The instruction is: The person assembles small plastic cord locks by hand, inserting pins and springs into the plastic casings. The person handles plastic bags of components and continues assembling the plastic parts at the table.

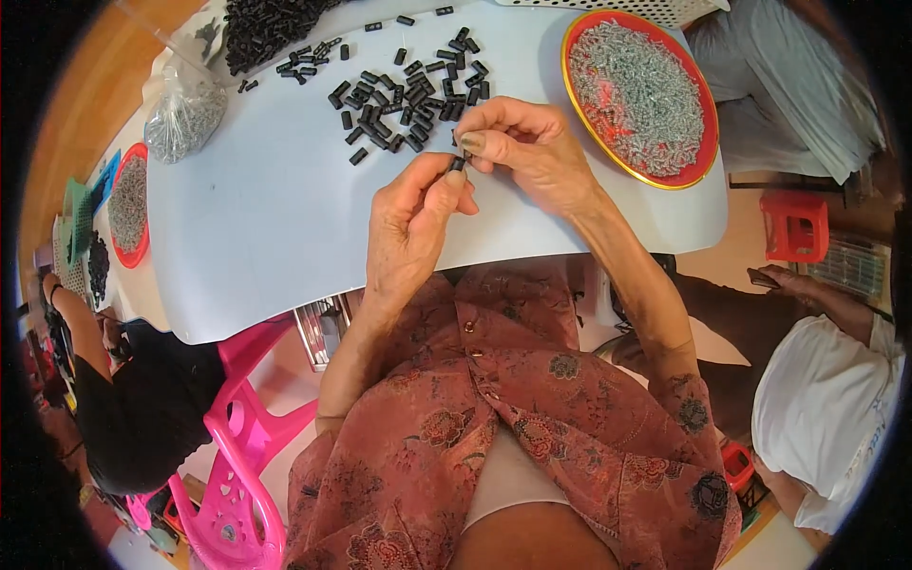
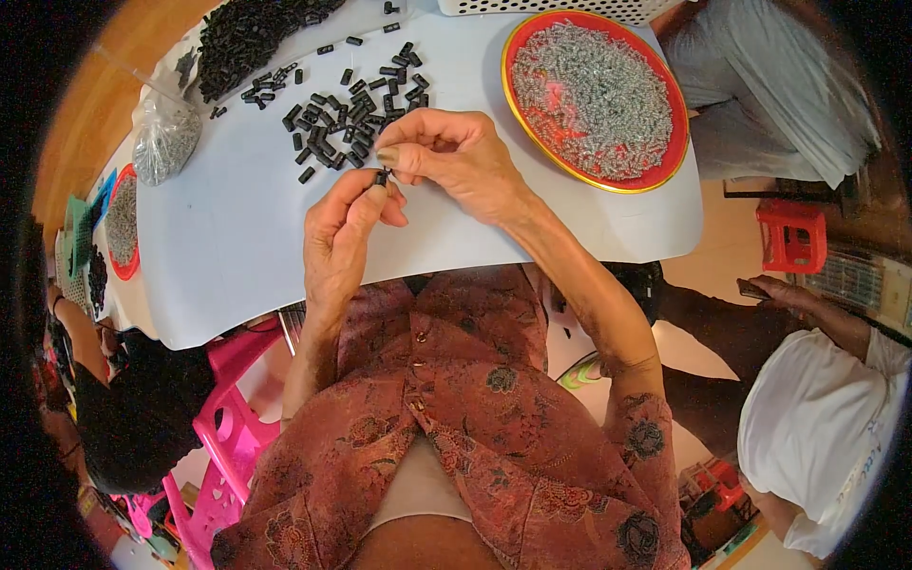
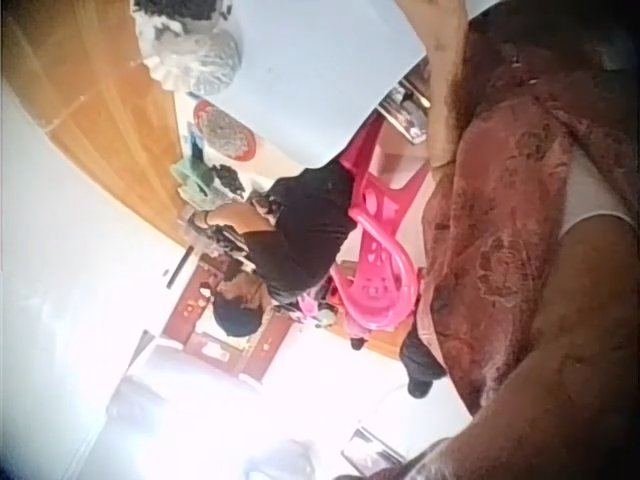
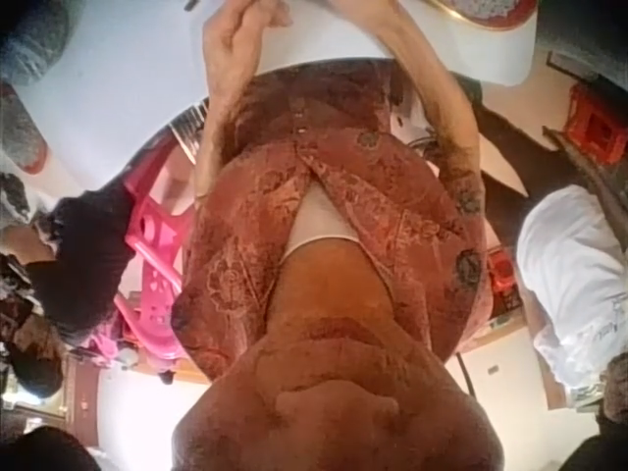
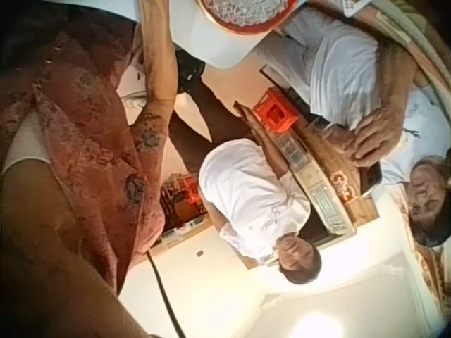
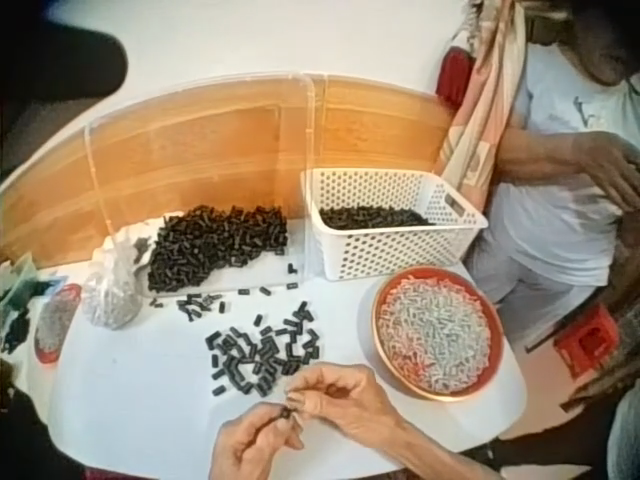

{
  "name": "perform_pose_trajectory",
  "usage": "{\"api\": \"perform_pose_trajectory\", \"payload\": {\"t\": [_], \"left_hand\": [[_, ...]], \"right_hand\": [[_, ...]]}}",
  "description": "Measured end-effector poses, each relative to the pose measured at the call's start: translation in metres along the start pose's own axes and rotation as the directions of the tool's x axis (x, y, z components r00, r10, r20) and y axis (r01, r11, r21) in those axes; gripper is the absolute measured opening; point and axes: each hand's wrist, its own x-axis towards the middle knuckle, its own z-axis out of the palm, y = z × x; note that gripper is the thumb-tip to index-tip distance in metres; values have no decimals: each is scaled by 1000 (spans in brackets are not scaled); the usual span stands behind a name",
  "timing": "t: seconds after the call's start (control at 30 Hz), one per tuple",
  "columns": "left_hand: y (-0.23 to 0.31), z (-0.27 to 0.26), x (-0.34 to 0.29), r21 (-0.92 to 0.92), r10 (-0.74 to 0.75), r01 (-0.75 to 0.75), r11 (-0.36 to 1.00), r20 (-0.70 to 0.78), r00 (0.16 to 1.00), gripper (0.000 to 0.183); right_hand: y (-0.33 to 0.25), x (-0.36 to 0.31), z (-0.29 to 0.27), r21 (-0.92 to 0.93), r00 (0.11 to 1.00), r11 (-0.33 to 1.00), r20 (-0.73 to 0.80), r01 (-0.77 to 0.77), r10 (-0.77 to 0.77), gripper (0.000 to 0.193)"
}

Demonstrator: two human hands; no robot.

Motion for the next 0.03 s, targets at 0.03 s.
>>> {"api": "perform_pose_trajectory", "payload": {"t": [0.03], "left_hand": [[-1, 0, 0, -8, 12, -12, 1000, -4, 1000, 16]], "right_hand": [[1, 0, 0, 23, 1000, 1000, 0, 2, -2, 17]]}}
